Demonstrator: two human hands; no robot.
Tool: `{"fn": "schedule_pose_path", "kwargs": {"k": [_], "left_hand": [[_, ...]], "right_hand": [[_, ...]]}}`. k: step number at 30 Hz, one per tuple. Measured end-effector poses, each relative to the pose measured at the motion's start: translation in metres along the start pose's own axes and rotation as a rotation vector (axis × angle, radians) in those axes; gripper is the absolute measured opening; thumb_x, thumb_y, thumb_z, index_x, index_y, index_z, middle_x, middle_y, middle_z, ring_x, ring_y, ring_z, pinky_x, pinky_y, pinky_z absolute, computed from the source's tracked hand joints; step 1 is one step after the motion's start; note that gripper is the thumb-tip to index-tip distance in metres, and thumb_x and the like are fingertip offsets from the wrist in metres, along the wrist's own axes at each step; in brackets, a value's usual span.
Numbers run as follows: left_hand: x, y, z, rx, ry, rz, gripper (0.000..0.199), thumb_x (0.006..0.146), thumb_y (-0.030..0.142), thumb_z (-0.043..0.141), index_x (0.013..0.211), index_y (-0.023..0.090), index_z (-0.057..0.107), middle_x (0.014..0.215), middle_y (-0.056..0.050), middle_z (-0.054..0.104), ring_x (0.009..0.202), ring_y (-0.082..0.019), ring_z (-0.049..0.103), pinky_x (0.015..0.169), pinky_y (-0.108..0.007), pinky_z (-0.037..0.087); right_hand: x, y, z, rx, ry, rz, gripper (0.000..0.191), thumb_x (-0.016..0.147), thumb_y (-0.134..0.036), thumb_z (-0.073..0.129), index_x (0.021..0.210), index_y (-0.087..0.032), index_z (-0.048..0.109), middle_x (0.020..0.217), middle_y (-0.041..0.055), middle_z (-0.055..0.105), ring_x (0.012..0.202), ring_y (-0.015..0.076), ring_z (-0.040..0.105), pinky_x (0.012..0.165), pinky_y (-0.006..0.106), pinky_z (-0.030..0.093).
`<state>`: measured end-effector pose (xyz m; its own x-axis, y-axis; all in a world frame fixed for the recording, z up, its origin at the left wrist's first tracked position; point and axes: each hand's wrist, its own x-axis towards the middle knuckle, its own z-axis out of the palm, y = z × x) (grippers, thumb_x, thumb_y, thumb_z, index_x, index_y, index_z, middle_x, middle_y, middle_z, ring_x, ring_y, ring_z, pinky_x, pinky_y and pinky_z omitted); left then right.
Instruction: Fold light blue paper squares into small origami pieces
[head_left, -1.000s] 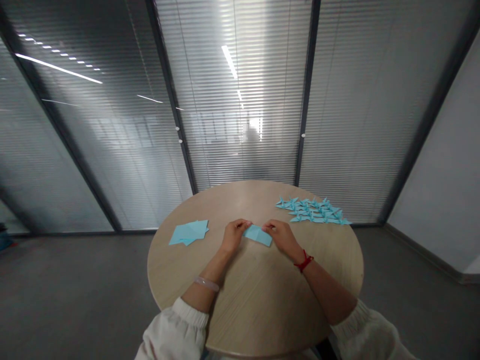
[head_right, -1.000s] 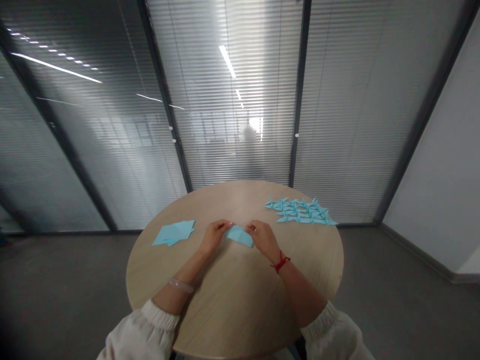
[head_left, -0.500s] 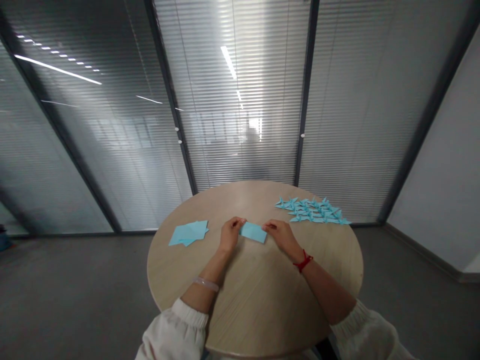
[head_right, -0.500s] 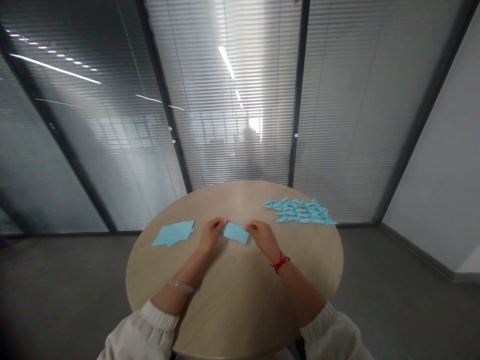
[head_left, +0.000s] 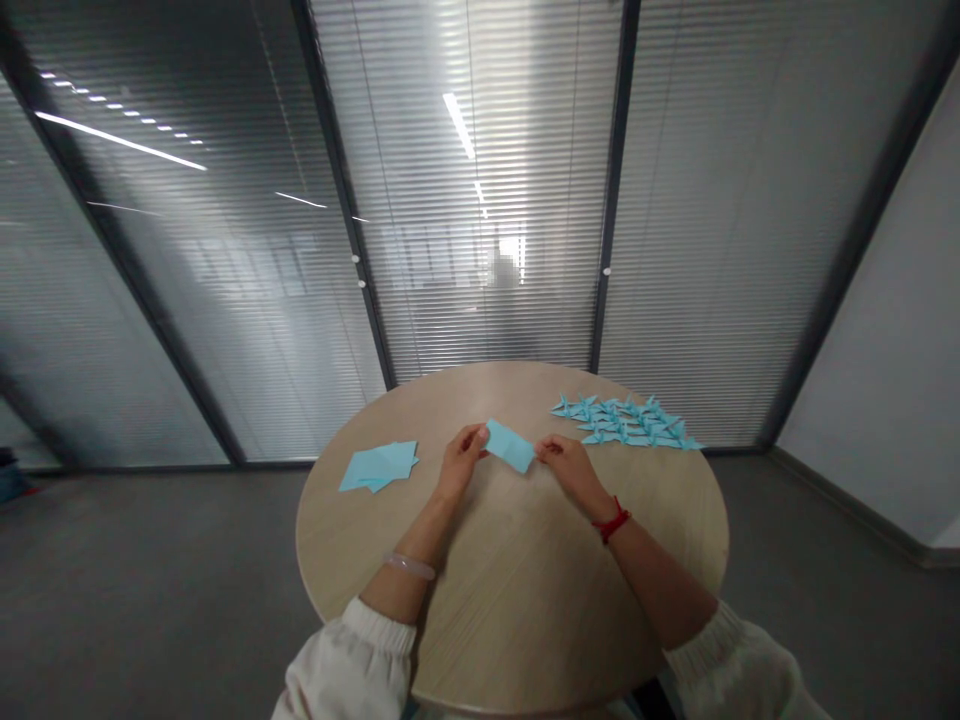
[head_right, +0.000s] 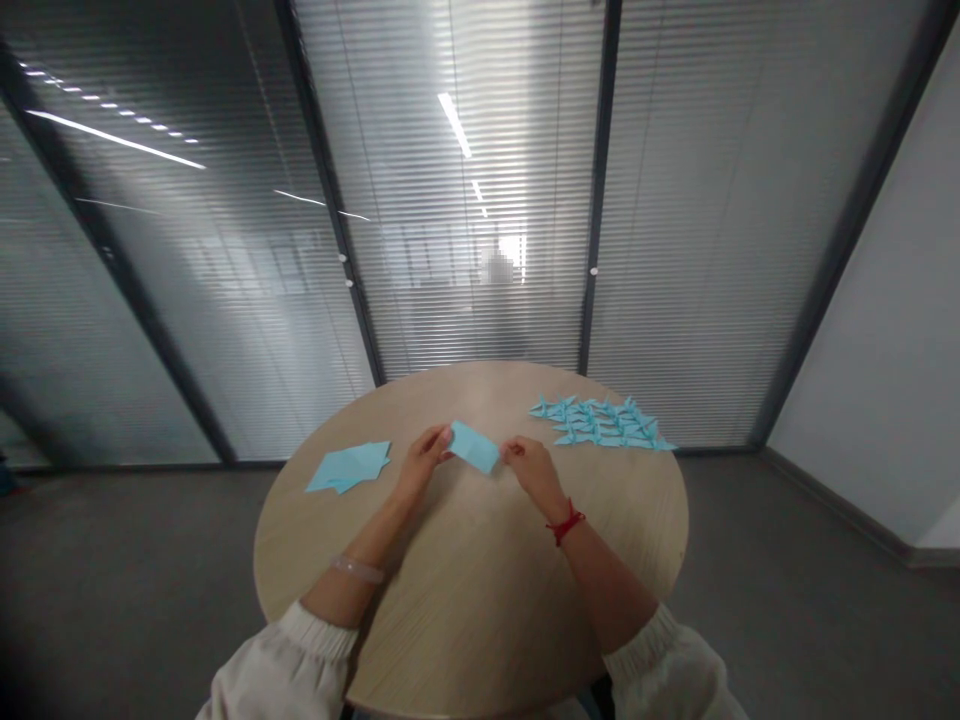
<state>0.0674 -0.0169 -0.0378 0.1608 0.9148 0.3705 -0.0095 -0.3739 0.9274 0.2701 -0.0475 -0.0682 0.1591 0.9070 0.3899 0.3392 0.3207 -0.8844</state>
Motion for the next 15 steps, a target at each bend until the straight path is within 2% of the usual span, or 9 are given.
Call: {"fn": "schedule_pose_path", "kwargs": {"k": [2,4,7,10,15], "left_hand": [[-0.003,0.003,0.003,-0.163,-0.043,-0.059,0.057,0.073,0.050,0.067,0.119,0.018,0.055,0.104,-0.010,0.066,0.096,-0.022,0.063,0.082,-0.035,0.050],[-0.006,0.005,0.005,-0.270,-0.101,-0.089,0.071,0.071,0.041,0.073,0.133,0.022,0.042,0.115,-0.012,0.063,0.104,-0.023,0.062,0.087,-0.039,0.049],[-0.011,0.009,0.009,-0.337,-0.217,-0.100,0.081,0.067,0.029,0.079,0.136,0.022,0.038,0.124,-0.015,0.059,0.109,-0.024,0.061,0.094,-0.040,0.046],[-0.015,0.012,0.012,-0.358,-0.310,-0.114,0.077,0.066,0.027,0.080,0.133,0.020,0.043,0.124,-0.015,0.061,0.108,-0.025,0.061,0.097,-0.042,0.044],[-0.017,0.013,0.015,-0.417,-0.290,-0.164,0.087,0.062,0.026,0.082,0.138,0.020,0.039,0.126,-0.015,0.061,0.116,-0.026,0.057,0.102,-0.043,0.040]], "right_hand": [[0.000,0.001,-0.001,0.201,-0.002,0.073,0.022,0.072,-0.037,0.060,0.071,-0.016,0.065,0.071,0.0054,0.068,0.067,0.0185,0.063,0.067,0.030,0.050],[-0.002,0.001,-0.002,0.373,-0.035,0.115,0.024,0.072,-0.040,0.061,0.072,-0.016,0.064,0.074,0.0060,0.068,0.070,0.0183,0.063,0.071,0.031,0.051],[-0.005,-0.002,-0.002,0.474,-0.138,0.141,0.028,0.074,-0.043,0.061,0.072,-0.016,0.061,0.077,0.0073,0.067,0.074,0.0189,0.063,0.075,0.032,0.052],[-0.009,-0.005,0.001,0.488,-0.235,0.152,0.030,0.076,-0.046,0.060,0.072,-0.016,0.061,0.078,0.0082,0.067,0.076,0.0200,0.064,0.077,0.033,0.052],[-0.016,-0.014,0.002,0.589,-0.334,0.190,0.028,0.073,-0.043,0.065,0.071,-0.015,0.061,0.077,0.0066,0.065,0.071,0.0178,0.062,0.073,0.032,0.051]]}}
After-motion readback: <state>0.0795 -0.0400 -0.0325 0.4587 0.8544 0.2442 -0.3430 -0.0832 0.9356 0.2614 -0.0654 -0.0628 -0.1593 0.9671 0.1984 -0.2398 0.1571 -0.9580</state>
